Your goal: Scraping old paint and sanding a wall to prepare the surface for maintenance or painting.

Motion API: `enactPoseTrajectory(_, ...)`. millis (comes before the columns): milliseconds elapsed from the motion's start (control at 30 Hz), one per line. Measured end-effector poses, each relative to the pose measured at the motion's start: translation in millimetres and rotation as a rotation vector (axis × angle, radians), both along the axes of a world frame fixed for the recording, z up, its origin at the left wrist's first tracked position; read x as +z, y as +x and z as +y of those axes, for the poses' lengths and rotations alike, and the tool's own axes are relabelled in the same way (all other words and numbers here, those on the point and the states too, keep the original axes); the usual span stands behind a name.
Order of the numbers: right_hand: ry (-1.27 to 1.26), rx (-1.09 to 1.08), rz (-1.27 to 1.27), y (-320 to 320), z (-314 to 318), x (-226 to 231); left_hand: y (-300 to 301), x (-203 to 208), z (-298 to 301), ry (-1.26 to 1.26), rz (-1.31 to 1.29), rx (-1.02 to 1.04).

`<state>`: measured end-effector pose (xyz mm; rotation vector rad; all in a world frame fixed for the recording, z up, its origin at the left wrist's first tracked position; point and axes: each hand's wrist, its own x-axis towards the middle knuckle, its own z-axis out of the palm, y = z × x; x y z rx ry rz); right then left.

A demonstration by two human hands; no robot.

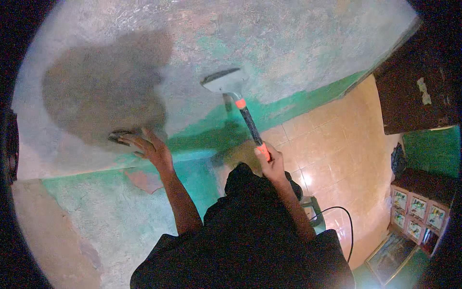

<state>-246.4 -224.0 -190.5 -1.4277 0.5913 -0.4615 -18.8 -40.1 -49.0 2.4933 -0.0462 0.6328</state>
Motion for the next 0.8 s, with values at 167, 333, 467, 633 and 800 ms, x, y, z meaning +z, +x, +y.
enactPoseTrajectory(167,0.121,-0.021,-0.062,-1,7,1,3,1,-2,0.006,0.028,0.016)
enactPoseTrajectory(333,0.166,0.041,-0.057,1,6,9,3,0,-6,-0.009,0.02,0.043)
enactPoseTrajectory(467,0.147,0.019,-0.042,10,3,20,5,-3,-5,-0.001,-0.006,0.036)
enactPoseTrajectory(633,0.176,0.0,-0.033,2,17,2,7,-9,-4,-0.022,-0.006,0.028)
enactPoseTrajectory(800,0.267,0.055,-0.017,2,14,10,10,-9,-1,0.001,0.02,0.038)
